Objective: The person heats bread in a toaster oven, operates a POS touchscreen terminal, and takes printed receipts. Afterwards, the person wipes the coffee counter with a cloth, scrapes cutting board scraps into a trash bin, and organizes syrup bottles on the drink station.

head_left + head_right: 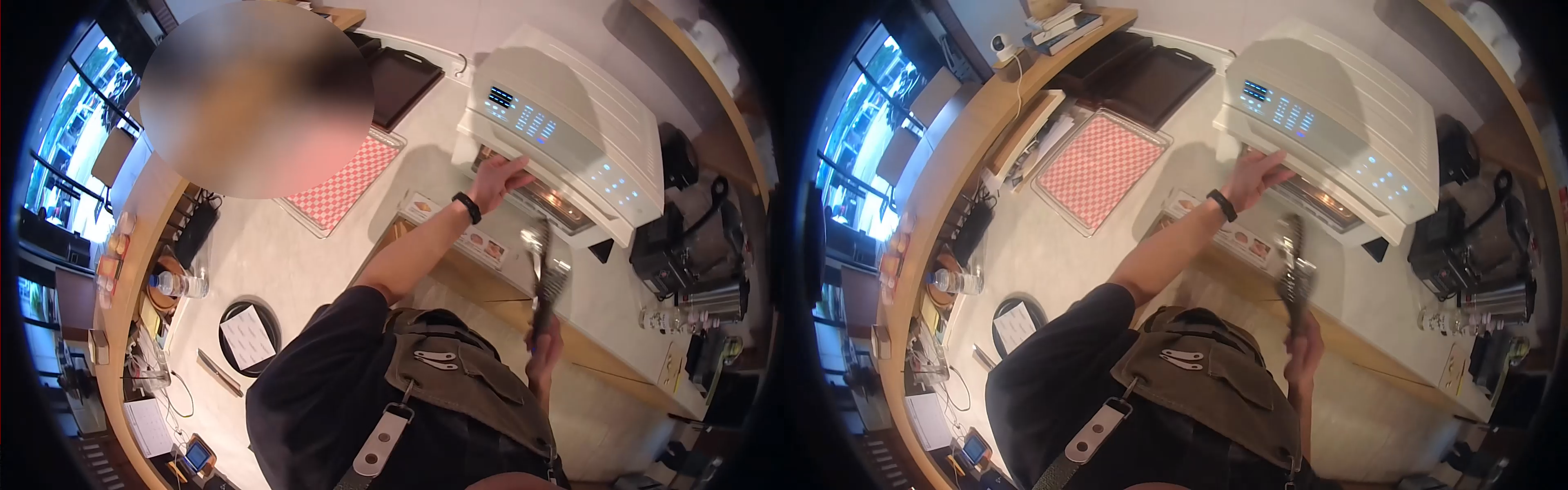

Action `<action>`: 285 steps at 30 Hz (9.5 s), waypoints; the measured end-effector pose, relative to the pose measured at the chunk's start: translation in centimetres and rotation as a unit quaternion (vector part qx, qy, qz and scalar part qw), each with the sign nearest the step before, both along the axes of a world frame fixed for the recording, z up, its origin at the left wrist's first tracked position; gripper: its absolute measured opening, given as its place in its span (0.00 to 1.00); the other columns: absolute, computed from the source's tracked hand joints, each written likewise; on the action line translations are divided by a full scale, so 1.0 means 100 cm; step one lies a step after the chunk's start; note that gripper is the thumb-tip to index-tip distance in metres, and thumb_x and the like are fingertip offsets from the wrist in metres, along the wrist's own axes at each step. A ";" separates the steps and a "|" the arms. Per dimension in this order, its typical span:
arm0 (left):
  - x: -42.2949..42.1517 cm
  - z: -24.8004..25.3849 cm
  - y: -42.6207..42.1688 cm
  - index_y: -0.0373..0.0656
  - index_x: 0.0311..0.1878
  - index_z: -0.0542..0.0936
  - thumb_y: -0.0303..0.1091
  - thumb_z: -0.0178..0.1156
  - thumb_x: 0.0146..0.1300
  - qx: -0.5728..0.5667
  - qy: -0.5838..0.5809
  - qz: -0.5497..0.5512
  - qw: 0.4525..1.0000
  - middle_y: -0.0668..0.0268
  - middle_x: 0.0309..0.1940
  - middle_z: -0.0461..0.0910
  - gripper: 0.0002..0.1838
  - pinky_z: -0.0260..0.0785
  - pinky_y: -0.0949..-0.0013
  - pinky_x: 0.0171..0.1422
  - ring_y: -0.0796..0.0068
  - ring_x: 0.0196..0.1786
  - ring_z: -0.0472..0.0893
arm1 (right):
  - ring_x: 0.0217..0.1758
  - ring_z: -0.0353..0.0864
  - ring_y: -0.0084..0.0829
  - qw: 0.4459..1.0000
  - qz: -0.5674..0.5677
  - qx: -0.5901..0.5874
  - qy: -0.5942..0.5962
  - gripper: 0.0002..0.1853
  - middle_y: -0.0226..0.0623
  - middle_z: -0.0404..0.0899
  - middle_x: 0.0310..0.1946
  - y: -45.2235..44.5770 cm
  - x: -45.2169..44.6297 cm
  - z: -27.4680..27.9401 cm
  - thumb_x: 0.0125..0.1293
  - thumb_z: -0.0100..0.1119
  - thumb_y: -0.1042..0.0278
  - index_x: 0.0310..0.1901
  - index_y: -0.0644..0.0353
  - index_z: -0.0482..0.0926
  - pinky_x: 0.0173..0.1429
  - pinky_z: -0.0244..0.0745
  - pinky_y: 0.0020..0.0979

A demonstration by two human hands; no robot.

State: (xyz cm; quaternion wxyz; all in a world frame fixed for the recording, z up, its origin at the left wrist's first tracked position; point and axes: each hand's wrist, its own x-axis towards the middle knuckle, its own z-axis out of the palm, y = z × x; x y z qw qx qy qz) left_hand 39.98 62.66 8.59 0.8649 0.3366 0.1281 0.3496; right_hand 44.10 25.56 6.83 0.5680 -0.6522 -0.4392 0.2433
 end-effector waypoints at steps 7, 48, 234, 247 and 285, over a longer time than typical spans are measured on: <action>-0.132 -0.195 -0.041 0.39 0.74 0.67 0.40 0.57 0.75 0.511 0.266 0.005 0.817 0.55 0.68 0.73 0.29 0.69 0.59 0.73 0.62 0.69 0.74 | 0.56 0.80 0.54 0.942 0.186 -0.013 -0.278 0.34 0.54 0.78 0.53 0.274 -0.101 -0.028 0.68 0.66 0.53 0.70 0.60 0.68 0.63 0.73 0.45; -0.424 -0.182 -0.029 0.24 0.66 0.66 0.30 0.53 0.70 0.136 0.528 0.634 0.548 0.44 0.61 0.72 0.25 0.65 0.55 0.73 0.51 0.65 0.74 | 0.66 0.72 0.41 0.872 -0.215 0.108 -0.427 0.25 0.30 0.82 0.59 0.154 0.212 0.137 0.55 0.78 0.60 0.54 0.55 0.83 0.72 0.69 0.40; -0.562 -0.175 -0.386 0.33 0.58 0.78 0.32 0.58 0.72 0.030 0.637 0.672 0.378 0.57 0.44 0.85 0.16 0.79 0.67 0.37 0.69 0.34 0.85 | 0.59 0.84 0.39 0.889 0.027 0.293 -0.352 0.20 0.46 0.82 0.58 0.172 -0.003 -0.062 0.82 0.43 0.61 0.59 0.67 0.78 0.63 0.81 0.39; -0.670 -0.217 -0.314 0.30 0.64 0.72 0.33 0.60 0.71 -0.025 0.398 0.606 0.688 0.54 0.54 0.78 0.23 0.81 0.65 0.51 0.66 0.46 0.82 | 0.56 0.82 0.29 0.864 0.496 -0.059 0.070 0.32 0.44 0.74 0.61 0.156 -0.477 -0.178 0.74 0.64 0.67 0.73 0.64 0.61 0.59 0.80 0.34; 0.338 -0.117 -0.812 0.41 0.69 0.73 0.57 0.67 0.67 0.599 0.120 -0.671 0.420 0.54 0.52 0.86 0.36 0.78 0.62 0.58 0.62 0.52 0.86 | 0.35 0.87 0.22 0.759 -0.608 -0.059 0.227 0.15 0.32 0.86 0.36 -0.671 0.111 -0.136 0.75 0.61 0.66 0.58 0.62 0.83 0.44 0.83 0.27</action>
